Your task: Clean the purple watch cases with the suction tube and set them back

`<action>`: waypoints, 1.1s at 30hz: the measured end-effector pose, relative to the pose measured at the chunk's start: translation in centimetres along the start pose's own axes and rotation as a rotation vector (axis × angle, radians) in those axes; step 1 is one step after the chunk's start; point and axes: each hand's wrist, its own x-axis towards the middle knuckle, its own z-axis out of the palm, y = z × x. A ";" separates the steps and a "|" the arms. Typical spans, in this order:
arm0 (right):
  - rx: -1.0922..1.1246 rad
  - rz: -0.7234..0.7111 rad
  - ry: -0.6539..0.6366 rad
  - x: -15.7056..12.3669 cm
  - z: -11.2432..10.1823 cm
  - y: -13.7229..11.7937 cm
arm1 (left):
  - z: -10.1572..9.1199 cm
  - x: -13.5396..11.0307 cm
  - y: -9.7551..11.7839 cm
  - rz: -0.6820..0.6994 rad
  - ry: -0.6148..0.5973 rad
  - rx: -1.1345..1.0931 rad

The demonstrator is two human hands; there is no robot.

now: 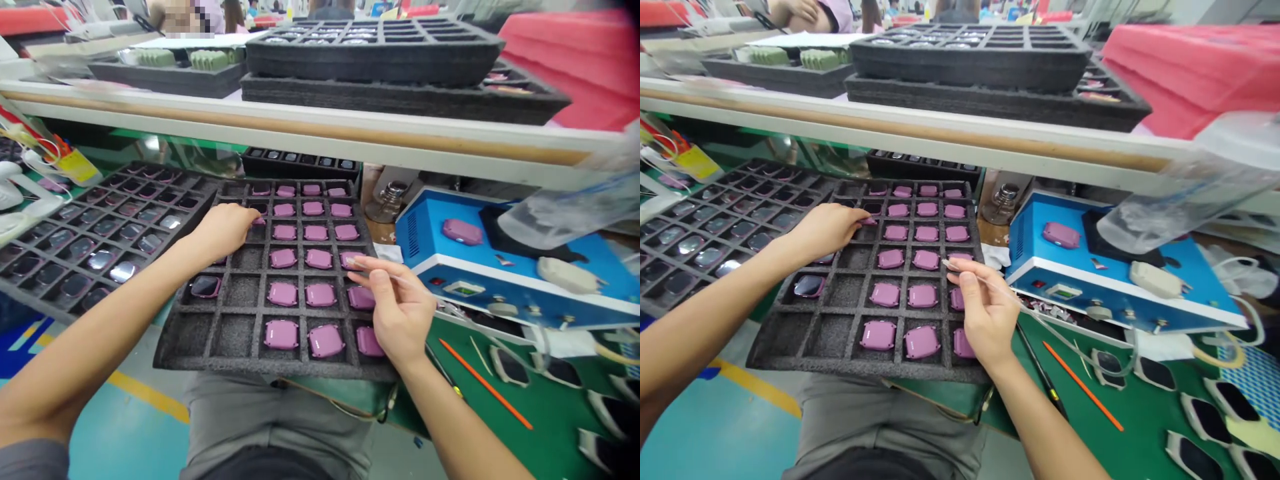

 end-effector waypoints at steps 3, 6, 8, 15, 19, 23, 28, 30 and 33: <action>0.000 -0.023 -0.002 0.1 0.0 0.1 | -0.7 -0.7 4.1 0.053 0.142 -0.461; -0.002 -0.046 0.027 0.2 0.1 0.2 | 0.4 -1.7 8.5 0.043 0.038 -1.076; 0.006 -0.051 0.040 0.2 0.1 0.3 | 1.9 -2.1 10.4 -0.029 -0.060 -1.299; 0.027 -0.071 0.013 0.3 -0.2 0.3 | 4.2 -2.6 11.3 -0.101 -0.136 -1.519; -0.011 -0.077 0.003 0.4 -0.3 0.3 | 4.2 -2.7 11.4 -0.108 -0.148 -1.522; -0.030 -0.058 0.000 0.4 -0.3 0.3 | 4.4 -2.8 11.5 -0.092 -0.157 -1.550; -0.054 -0.053 0.004 0.2 -0.4 0.4 | 4.3 -2.9 11.5 -0.097 -0.164 -1.542; -0.058 -0.055 0.002 0.2 -0.4 0.4 | 4.2 -2.9 11.5 -0.098 -0.165 -1.541; -0.049 -0.053 -0.001 0.2 -0.4 0.4 | 4.2 -2.9 11.5 -0.095 -0.158 -1.542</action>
